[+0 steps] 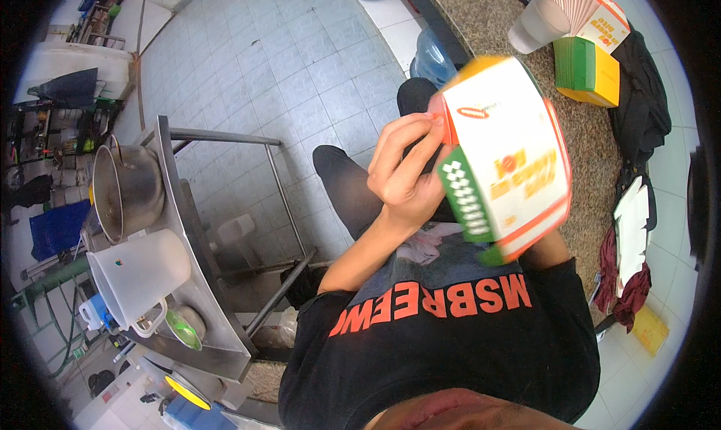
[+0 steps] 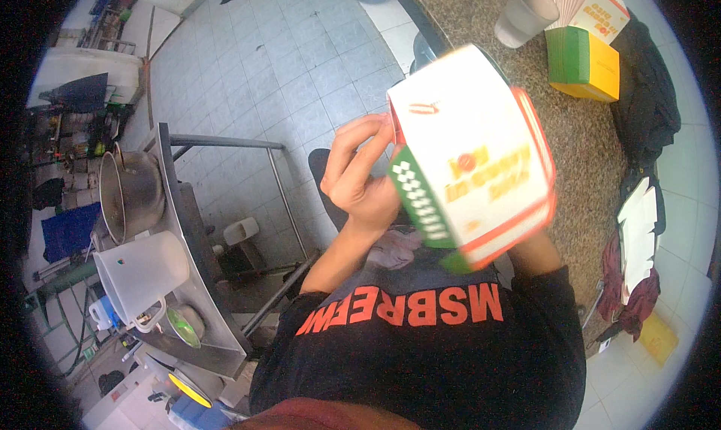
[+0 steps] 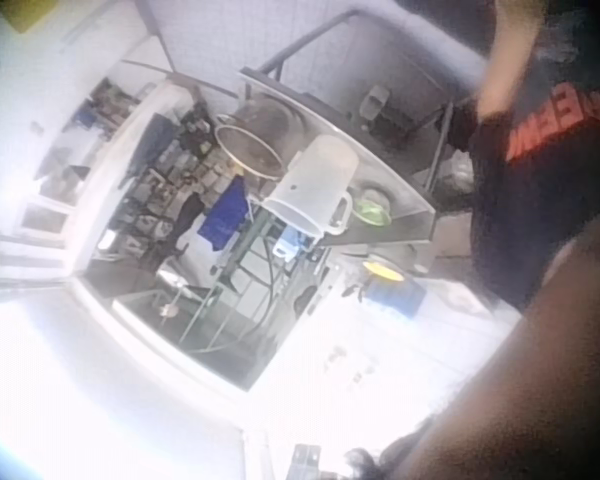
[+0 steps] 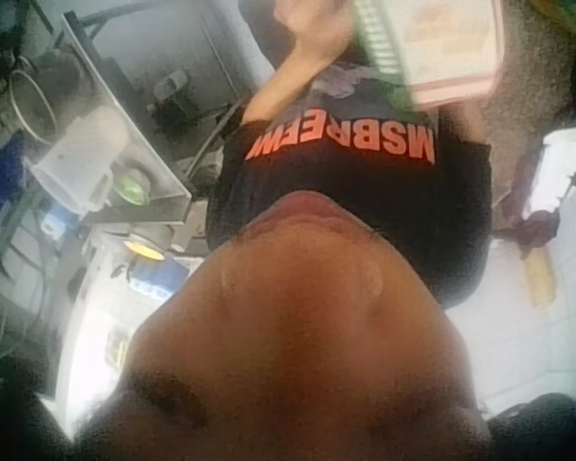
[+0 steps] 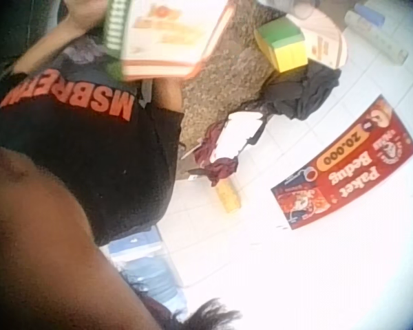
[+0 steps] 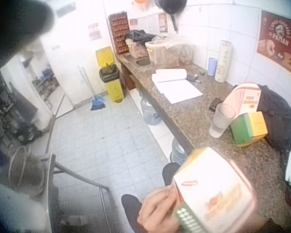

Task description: The person assembles multiple small, colorful cardboard boxes by hand. They fold the flat pieces into rectangular shapes, tucking flaps into slots to secure the structure, and then place the finished boxes onto a stack on the counter.

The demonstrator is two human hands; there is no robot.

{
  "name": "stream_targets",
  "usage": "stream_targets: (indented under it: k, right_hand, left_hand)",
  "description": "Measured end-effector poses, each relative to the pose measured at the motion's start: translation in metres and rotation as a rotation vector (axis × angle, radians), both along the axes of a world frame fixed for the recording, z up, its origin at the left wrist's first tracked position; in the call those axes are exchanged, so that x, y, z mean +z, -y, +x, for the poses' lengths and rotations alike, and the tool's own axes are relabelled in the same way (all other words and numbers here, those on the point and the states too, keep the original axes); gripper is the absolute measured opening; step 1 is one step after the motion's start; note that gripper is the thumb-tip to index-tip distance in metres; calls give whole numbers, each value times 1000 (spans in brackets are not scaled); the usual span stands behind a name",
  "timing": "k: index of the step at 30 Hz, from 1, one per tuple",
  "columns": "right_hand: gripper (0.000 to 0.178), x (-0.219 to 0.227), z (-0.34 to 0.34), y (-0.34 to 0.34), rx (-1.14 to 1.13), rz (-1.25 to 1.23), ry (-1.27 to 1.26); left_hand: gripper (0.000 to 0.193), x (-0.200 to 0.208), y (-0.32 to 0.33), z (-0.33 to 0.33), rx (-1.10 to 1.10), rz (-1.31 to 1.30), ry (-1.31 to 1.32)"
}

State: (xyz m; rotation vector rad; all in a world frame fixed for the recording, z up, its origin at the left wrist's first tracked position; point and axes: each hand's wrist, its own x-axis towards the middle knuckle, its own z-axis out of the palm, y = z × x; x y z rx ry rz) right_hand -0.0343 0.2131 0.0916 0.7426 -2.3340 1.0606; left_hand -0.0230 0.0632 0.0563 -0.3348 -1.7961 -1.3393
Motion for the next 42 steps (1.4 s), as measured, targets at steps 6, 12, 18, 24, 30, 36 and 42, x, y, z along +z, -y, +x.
stream_targets:
  k: [6, 12, 18, 24, 30, 36, 42]
  right_hand:
    - [24, 15, 11, -2, -9, 123, -89]
    - [25, 17, 7, 12, -51, 284, -186]
    - [21, 10, -7, 11, -122, 391, -239]
    - [25, -5, -24, 8, 5, 151, -237]
    - [25, -14, -27, 8, -26, 53, -231]
    - [24, -11, -16, 3, -47, 56, -166]
    - [24, -16, -12, 6, -40, 44, -21]
  left_hand:
    - [31, 0, -2, -11, 52, -54, -71]
    - [21, -1, 30, -22, 134, 56, 177]
    - [22, 15, 40, -36, -148, 782, 518]
    - [15, -3, 32, -36, -263, 856, 494]
    - [18, -13, 2, -14, -469, 984, 637]
    - [37, -82, 10, 15, -910, 1944, 850]
    - [24, -42, -13, 5, -508, 1222, 790]
